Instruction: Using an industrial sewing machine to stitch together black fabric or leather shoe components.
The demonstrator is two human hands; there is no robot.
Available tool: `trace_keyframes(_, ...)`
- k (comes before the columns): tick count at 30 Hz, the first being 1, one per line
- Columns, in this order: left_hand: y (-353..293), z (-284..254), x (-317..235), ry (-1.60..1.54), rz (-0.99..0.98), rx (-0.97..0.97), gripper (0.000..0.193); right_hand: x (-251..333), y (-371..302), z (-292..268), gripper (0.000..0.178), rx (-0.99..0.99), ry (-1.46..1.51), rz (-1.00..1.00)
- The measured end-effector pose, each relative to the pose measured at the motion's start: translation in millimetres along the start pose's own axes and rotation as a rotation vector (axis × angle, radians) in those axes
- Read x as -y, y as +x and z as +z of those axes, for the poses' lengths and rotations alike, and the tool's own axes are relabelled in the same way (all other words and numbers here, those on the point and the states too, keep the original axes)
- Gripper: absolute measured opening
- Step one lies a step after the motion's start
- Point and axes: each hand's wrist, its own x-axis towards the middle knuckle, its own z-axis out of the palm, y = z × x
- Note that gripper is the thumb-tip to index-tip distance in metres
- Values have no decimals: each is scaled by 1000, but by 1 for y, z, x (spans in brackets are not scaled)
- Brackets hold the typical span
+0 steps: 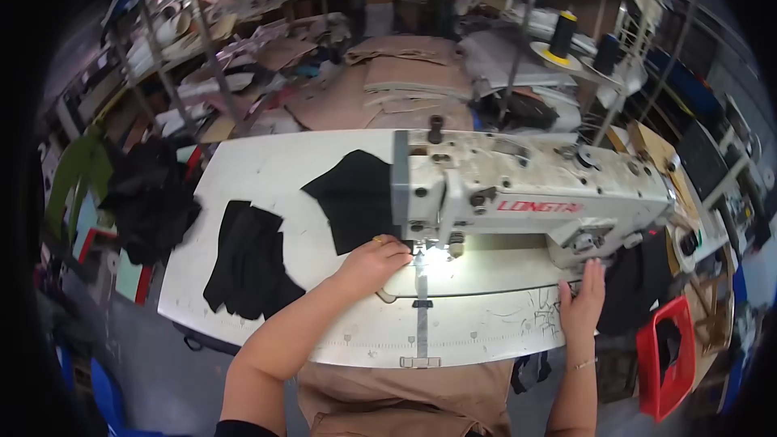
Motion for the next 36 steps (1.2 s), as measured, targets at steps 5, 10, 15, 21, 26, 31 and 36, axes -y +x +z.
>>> trace_keyframes(5, 5, 1, -20, -57, 1, -40, 21, 33, -1, -42, 62, -155, 247, 2)
trace_keyframes(10, -9, -11, -13, -111, -77, 64, 21, 68, -48, -32, 38, -38, 228, -202)
trace_keyframes(15, -9, -9, -14, -161, -39, 30, 19, 73, -59, -31, 23, -49, 315, -80)
trace_keyframes(21, -15, -16, -10, -270, -9, -118, 18, 77, -84, -34, 28, -205, 398, -128)
trace_keyframes(26, 0, -35, -64, -302, 68, -40, 24, 6, -190, -54, 34, -150, 218, 130)
trace_keyframes(31, 42, -16, -174, -441, 462, 305, 29, -92, -397, -5, 19, 250, 156, 976)
trace_keyframes(36, 116, 32, -266, -338, 642, 390, 42, -93, -548, 61, 29, 941, 249, 1297)
